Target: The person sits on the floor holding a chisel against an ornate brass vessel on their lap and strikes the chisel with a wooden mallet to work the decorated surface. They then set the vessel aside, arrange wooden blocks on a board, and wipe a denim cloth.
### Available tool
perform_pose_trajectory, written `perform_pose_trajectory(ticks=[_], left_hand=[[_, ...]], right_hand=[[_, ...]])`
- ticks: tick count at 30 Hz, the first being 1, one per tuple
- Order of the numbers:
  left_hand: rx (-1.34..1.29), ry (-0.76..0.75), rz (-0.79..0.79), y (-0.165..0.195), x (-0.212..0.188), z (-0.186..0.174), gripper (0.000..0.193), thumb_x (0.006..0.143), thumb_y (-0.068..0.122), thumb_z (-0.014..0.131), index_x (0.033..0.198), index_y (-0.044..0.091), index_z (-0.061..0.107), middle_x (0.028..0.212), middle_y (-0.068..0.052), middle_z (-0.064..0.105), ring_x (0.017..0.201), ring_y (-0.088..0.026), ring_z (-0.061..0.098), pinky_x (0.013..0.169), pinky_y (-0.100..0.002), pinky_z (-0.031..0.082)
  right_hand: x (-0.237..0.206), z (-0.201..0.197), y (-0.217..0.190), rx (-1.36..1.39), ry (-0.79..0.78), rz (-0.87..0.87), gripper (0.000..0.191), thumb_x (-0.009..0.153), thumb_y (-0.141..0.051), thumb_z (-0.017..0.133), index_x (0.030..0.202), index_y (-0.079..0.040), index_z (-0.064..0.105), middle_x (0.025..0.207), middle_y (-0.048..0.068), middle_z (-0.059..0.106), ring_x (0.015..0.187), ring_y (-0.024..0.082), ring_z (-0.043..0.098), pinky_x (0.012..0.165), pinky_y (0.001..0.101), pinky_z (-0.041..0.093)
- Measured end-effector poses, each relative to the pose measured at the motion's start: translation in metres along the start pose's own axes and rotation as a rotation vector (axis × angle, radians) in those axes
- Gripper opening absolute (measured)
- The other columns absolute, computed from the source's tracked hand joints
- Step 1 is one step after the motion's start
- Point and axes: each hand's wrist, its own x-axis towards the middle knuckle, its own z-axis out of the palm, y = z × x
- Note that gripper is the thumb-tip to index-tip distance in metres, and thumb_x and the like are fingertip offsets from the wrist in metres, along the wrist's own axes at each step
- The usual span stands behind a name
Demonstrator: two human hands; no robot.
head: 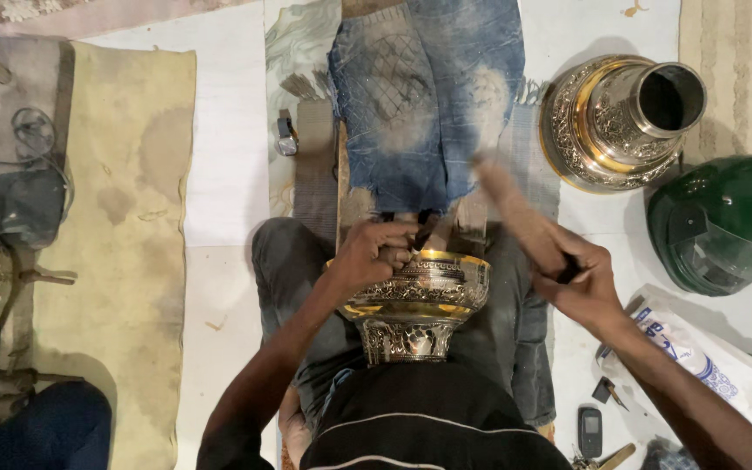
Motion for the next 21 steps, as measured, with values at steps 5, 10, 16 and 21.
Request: perform_pose_trajectory(ticks=[5,10,16,21], left_hand=[[-0.17,-0.021,-0.017,0.002,0.002,-0.003,0.058,0.072,-0.017,0.052,0.128,-0.009,0.063,0.092,-0.006,0.075,0.082,-0.006,0.067,0.07,-0.022,0.056],[-0.026,0.005,0.029,0.001,-0.001,-0.003,0.054,0.075,-0.016,0.056,0.127,-0.009,0.064,0.09,-0.011,0.077,0.083,-0.009,0.07,0.069,-0.024,0.055],[-0.03,-0.02,0.033,-0.01,0.002,-0.002,0.048,0.079,-0.015,0.057,0.126,-0.009,0.066,0.087,-0.012,0.077,0.084,-0.009,0.072,0.066,-0.024,0.056],[-0.035,0.015,0.038,-0.014,-0.003,-0.002,0.051,0.077,-0.016,0.055,0.126,-0.009,0.067,0.086,-0.011,0.077,0.075,-0.007,0.063,0.063,-0.023,0.048]], right_hand=[[-0.001,-0.004,0.006,-0.174,-0.066,-0.118,0.085,0.065,0.013,0.063,0.147,-0.008,0.058,0.115,0.008,0.072,0.094,0.013,0.064,0.076,0.0239,0.049],[0.004,-0.004,0.007,0.112,-0.056,-0.171,0.074,0.074,0.012,0.06,0.146,-0.005,0.06,0.12,0.009,0.062,0.1,0.01,0.059,0.077,0.0229,0.048],[0.008,-0.009,-0.012,0.055,-0.111,-0.216,0.082,0.072,0.01,0.059,0.153,-0.006,0.053,0.123,0.007,0.066,0.097,0.009,0.059,0.08,0.0225,0.048],[0.012,0.002,-0.03,-0.177,-0.015,-0.032,0.079,0.073,0.007,0.07,0.148,-0.016,0.061,0.112,0.004,0.072,0.079,0.009,0.065,0.073,0.0254,0.054]])
